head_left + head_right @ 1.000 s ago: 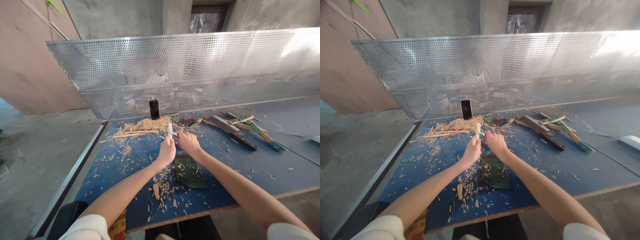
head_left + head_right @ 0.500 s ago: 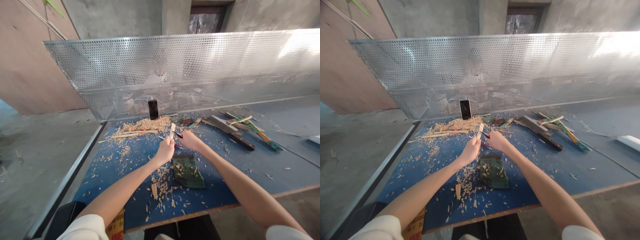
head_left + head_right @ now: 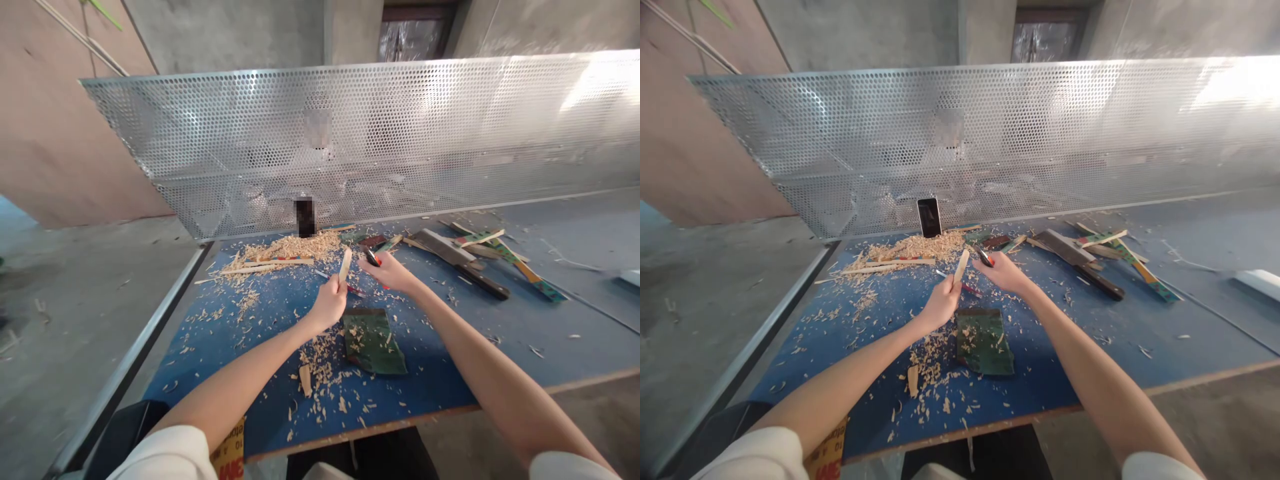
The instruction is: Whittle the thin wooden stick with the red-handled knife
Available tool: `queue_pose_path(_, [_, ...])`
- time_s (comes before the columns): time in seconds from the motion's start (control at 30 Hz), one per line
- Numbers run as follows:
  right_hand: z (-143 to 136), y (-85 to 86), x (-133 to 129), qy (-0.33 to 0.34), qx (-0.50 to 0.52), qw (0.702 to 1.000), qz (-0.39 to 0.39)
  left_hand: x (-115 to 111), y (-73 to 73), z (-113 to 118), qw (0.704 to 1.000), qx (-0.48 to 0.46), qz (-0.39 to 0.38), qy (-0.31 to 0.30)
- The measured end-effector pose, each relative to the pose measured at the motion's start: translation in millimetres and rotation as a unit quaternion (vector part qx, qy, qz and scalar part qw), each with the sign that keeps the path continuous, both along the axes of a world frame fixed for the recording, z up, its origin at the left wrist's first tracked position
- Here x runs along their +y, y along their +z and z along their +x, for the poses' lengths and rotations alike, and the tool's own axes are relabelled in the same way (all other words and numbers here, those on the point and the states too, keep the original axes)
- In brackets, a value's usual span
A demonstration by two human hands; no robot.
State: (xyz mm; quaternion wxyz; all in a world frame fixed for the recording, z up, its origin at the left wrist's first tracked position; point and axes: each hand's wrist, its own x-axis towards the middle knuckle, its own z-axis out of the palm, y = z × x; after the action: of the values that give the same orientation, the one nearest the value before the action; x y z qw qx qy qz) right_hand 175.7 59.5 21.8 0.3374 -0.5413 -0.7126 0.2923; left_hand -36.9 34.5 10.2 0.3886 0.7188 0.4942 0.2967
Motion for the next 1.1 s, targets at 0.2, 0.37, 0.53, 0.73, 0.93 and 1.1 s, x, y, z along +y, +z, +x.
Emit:
queue_pose_path(0.2, [-16.3,-3.9,-4.8,-0.028,-0.016,0.994,0.101,-6.9,2.7,-0.5,1.000,0.003,0.003,-0.011])
queue_pose_path(0.37, [-33.6,-9.0,-12.6,-0.048,-0.057,0.988,0.136,-10.0,-0.7,-0.3,1.000,-0.017,0.014,-0.021])
queue_pose_path(0.53, [-40.4,-11.6,-16.4,-0.055,-0.105,0.984,0.130,-11.0,0.0,0.2,1.000,-0.018,0.009,-0.012])
queue_pose_path(0.73, [-47.7,-15.9,-16.5,-0.070,-0.059,0.989,0.115,-12.1,-1.4,-0.6,1.000,-0.014,0.011,-0.003])
queue_pose_path(0.93, [-53.2,-22.5,-12.7,-0.100,0.007,0.990,0.101,-10.6,-3.3,0.7,1.000,-0.023,0.008,-0.002])
queue_pose_path(1.1, [-46.7,-22.3,-9.6,-0.064,0.017,0.992,0.109,-2.3,-6.2,2.0,0.998,-0.049,-0.026,0.008])
